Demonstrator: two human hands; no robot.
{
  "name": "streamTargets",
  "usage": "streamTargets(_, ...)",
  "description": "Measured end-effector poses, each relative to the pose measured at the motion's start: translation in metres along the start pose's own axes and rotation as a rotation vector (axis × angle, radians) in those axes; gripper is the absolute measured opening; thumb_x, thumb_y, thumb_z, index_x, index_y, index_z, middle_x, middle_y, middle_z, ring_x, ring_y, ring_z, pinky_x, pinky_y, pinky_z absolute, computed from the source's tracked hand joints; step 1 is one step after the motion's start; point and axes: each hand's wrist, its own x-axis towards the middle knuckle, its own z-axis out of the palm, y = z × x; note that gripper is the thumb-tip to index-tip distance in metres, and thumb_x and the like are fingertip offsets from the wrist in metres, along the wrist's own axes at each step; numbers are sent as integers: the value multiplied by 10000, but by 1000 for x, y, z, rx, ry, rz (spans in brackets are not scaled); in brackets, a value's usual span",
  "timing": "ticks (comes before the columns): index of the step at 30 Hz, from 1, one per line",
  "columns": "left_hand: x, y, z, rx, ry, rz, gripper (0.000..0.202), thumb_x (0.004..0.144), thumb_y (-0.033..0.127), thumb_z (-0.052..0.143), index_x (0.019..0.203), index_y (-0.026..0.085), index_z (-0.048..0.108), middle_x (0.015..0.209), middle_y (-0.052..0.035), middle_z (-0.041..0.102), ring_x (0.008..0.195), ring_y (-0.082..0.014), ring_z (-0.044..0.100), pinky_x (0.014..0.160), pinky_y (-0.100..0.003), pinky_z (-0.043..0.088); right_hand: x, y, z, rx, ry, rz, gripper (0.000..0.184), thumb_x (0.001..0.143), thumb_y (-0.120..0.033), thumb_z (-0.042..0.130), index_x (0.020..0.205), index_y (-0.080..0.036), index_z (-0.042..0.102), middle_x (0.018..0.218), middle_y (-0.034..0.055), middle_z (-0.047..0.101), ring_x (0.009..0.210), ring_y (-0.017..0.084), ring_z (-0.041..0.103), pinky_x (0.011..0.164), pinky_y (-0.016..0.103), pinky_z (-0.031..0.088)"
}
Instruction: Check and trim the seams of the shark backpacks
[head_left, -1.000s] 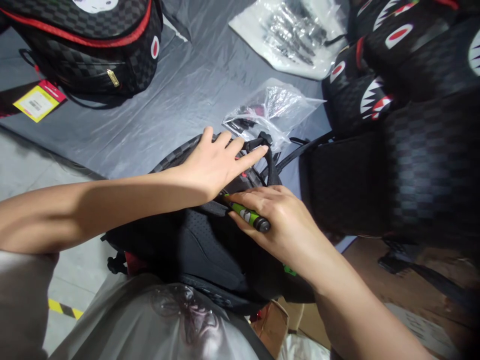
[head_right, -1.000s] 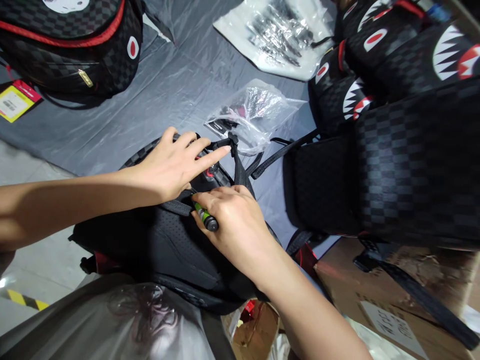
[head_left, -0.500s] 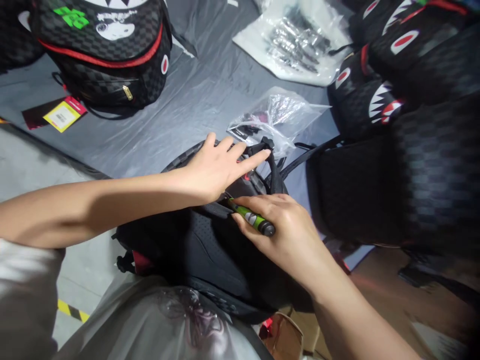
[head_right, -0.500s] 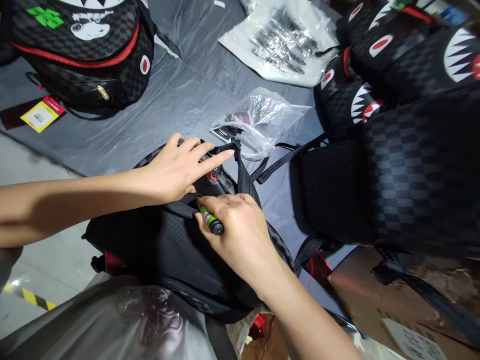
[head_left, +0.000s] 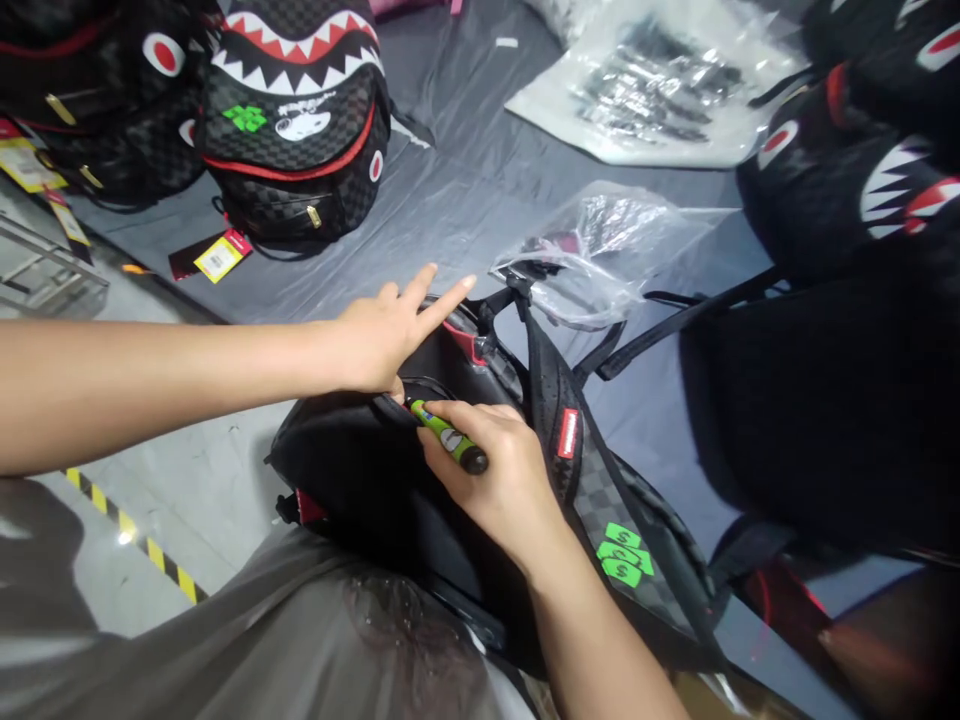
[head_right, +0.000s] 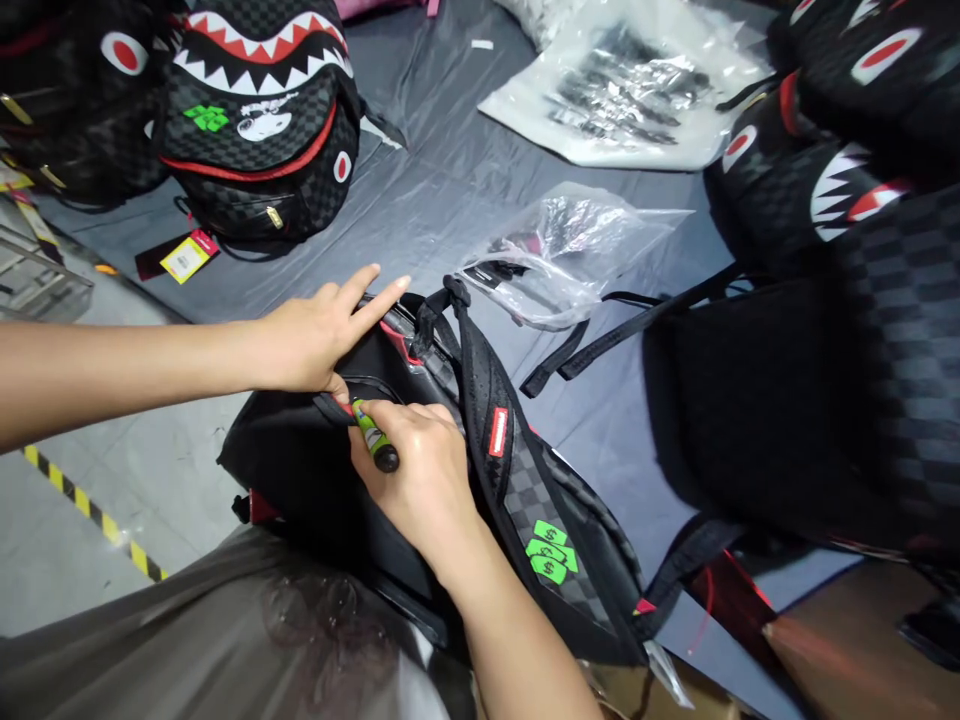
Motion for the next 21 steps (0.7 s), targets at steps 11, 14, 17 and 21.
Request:
streamTargets(11,8,-23,5,-97,2,134,1115,791,213,640,1575,321,-145,1653,-156,134,1389,-315,422,1021,-368,428,6,13,3,38,58,2,182,891,-230,649,1055,-193,719,974,44,785,808,213,728,772,346,528)
streamTargets(14,9,-30,6,-152,-25,137,1111,784,189,622,1570,352,-147,1681,-132,24,1426,-300,394,1046,-360,410,10,13,6,25,63,-6,184,895,-228,644,1064,-208,715,999,41,785,821,212,729,772,351,525)
streamTargets(17,10,-34,4,-163,-48,127,1146,769,173,624,1554,381,-184,1685,-131,-48,1376,-273,461,1011,-341,435,14,10,6,35,37,-15,178,892,-227,646,1056,-222,714,988,36,786,810,209,727,763,349,517)
streamTargets(21,16,-34,-2,-137,-92,114,1137,773,194,644,1565,381,-152,1660,-136,156,1202,-244,592,917,-320,477,19,7,5,34,-38,-21,174,879,-222,657,1040,-224,723,894,28,782,743,200,710,723,338,507)
